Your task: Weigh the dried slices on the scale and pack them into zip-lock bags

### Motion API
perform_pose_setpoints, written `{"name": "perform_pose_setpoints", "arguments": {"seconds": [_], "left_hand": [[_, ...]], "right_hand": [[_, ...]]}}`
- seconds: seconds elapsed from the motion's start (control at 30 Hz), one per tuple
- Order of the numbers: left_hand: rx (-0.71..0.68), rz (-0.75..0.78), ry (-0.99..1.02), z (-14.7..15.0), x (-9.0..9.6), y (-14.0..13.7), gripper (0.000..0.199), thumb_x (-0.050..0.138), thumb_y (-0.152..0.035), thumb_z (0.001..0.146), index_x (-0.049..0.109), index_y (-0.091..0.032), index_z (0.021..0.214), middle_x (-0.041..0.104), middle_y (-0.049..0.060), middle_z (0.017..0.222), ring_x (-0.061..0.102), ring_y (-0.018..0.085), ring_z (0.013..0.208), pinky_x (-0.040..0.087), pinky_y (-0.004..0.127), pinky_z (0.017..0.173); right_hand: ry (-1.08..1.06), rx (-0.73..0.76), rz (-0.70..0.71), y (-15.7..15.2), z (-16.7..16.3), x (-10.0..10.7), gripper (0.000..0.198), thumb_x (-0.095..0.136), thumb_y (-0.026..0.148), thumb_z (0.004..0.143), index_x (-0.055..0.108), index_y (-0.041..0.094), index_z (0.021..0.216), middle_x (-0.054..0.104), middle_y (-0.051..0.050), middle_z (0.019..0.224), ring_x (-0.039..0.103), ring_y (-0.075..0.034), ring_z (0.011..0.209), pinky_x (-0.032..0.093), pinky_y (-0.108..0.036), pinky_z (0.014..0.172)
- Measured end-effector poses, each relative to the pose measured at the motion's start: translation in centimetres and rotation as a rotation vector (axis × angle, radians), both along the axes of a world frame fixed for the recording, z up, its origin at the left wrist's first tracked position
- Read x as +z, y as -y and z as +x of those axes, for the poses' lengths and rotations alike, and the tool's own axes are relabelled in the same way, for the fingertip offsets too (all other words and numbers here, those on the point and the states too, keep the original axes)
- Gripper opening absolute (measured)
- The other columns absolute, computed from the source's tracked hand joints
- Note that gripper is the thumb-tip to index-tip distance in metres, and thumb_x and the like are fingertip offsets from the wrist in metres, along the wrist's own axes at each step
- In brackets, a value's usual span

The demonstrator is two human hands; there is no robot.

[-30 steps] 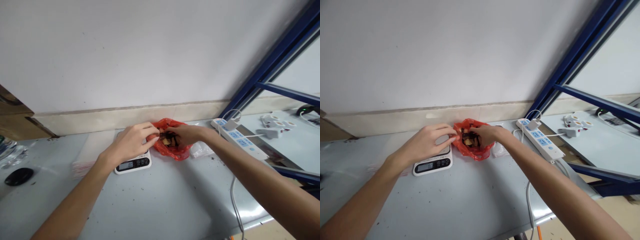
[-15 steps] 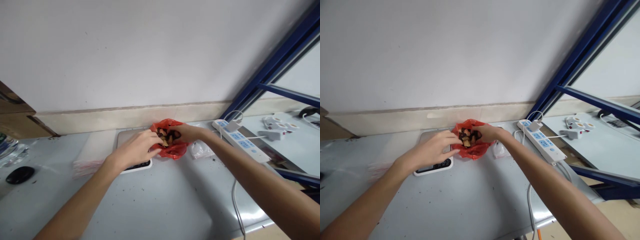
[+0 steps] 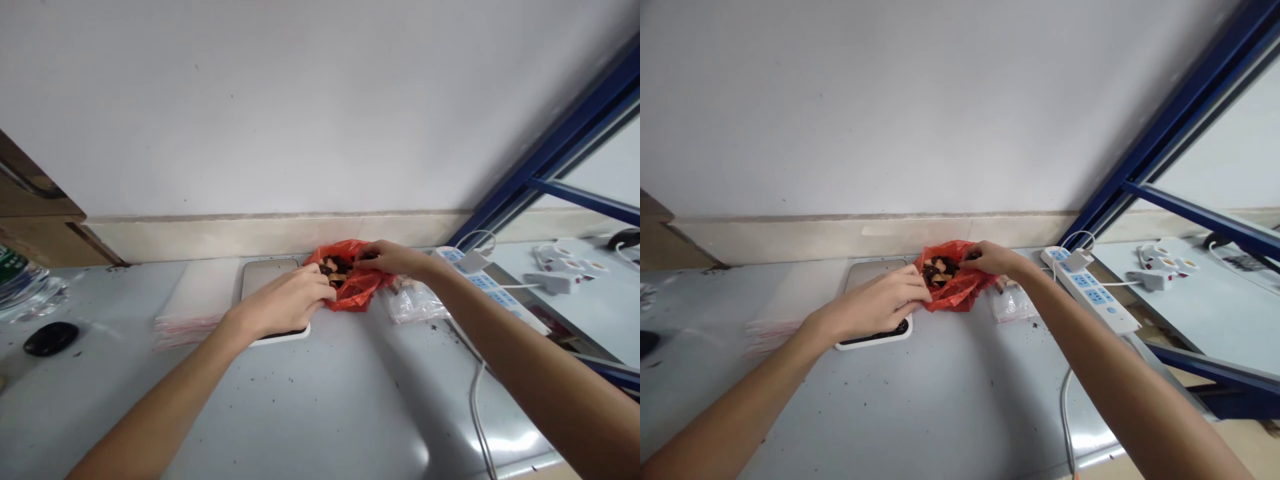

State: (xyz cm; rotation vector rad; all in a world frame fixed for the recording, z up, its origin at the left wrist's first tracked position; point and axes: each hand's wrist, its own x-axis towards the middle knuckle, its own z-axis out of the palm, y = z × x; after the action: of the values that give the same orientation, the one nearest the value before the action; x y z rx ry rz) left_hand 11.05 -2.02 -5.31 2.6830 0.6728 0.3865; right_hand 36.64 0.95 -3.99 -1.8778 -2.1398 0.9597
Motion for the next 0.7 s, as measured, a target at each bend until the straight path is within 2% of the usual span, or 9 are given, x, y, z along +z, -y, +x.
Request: {"name": "perform_pose_setpoints", "arguments": {"seconds": [0.1,0.2,0.3,0.4,0.47,0.53,0.6,0.7], "left_hand": [[0.019,-0.037,0.004,-0.4,0.7,-0.1,0.028,0.042,-0.006,0.09,0.062,-0.022,0.08,0.068,0.003,0.088,0.059,0.022,0.095,0.048,0.033,0.076],[0.099,-0.045,0.004,-0.6,1.2,0.0,0.022,0.04,-0.006,0.087,0.048,-0.023,0.076,0.058,0.002,0.077,0.056,0.022,0.09,0.043,0.03,0.068],[0.147,-0.108,-0.099,-0.4,1.4,0.4,0.015,0.043,-0.012,0.087,0.041,-0.023,0.078,0.051,0.001,0.078,0.054,0.019,0.076,0.037,0.029,0.058],[0.134,-0.221,-0.249,-0.2,1.4,0.9,0.011,0.042,-0.017,0.088,0.04,-0.024,0.081,0.047,-0.001,0.076,0.044,0.016,0.058,0.028,0.031,0.049],[0.109,-0.277,-0.307,0.0,1.3,1.1,0.011,0.042,-0.016,0.087,0.039,-0.025,0.082,0.042,-0.002,0.069,0.038,0.016,0.054,0.023,0.032,0.047],[0.091,-0.311,-0.308,0.0,1.4,1.1,0.012,0.042,-0.014,0.087,0.041,-0.025,0.082,0.039,-0.004,0.064,0.035,0.016,0.051,0.021,0.033,0.046],[0.069,-0.319,-0.273,-0.1,1.5,1.0,0.012,0.042,-0.014,0.087,0.044,-0.025,0.084,0.039,-0.004,0.063,0.035,0.015,0.05,0.022,0.033,0.046],[0.045,-0.264,-0.212,-0.4,1.5,0.8,0.018,0.042,-0.014,0.089,0.054,-0.026,0.092,0.049,-0.003,0.069,0.045,0.015,0.055,0.027,0.031,0.049]], "right_hand": [[-0.027,0.005,-0.004,-0.1,0.3,0.2,0.021,0.063,0.039,0.084,0.073,0.021,0.082,0.066,-0.003,0.079,0.052,-0.016,0.067,0.043,-0.03,0.063],[-0.016,0.044,-0.05,-0.1,0.3,0.3,0.021,0.062,0.039,0.083,0.072,0.021,0.077,0.063,-0.002,0.072,0.051,-0.016,0.065,0.043,-0.03,0.061],[0.021,0.018,-0.11,0.3,-0.6,0.2,0.022,0.059,0.037,0.085,0.075,0.022,0.087,0.068,-0.004,0.076,0.058,-0.019,0.066,0.048,-0.032,0.063],[0.127,0.01,-0.019,0.9,-2.0,-0.5,0.031,0.066,0.034,0.081,0.074,0.023,0.109,0.075,-0.007,0.096,0.068,-0.025,0.084,0.053,-0.035,0.075],[0.209,0.042,0.023,1.3,-2.8,-0.9,0.043,0.075,0.033,0.074,0.072,0.023,0.115,0.075,-0.009,0.105,0.069,-0.029,0.093,0.055,-0.038,0.08],[0.256,0.066,0.01,1.4,-3.1,-1.0,0.044,0.078,0.029,0.07,0.072,0.022,0.113,0.076,-0.009,0.103,0.069,-0.03,0.092,0.055,-0.039,0.079],[0.271,0.082,-0.004,1.3,-2.8,-0.9,0.034,0.073,0.024,0.072,0.074,0.023,0.107,0.076,-0.007,0.098,0.07,-0.029,0.089,0.056,-0.038,0.077],[0.225,0.086,0.014,0.9,-2.0,-0.3,0.024,0.065,0.019,0.077,0.076,0.025,0.098,0.077,-0.005,0.095,0.071,-0.027,0.09,0.056,-0.037,0.076]]}}
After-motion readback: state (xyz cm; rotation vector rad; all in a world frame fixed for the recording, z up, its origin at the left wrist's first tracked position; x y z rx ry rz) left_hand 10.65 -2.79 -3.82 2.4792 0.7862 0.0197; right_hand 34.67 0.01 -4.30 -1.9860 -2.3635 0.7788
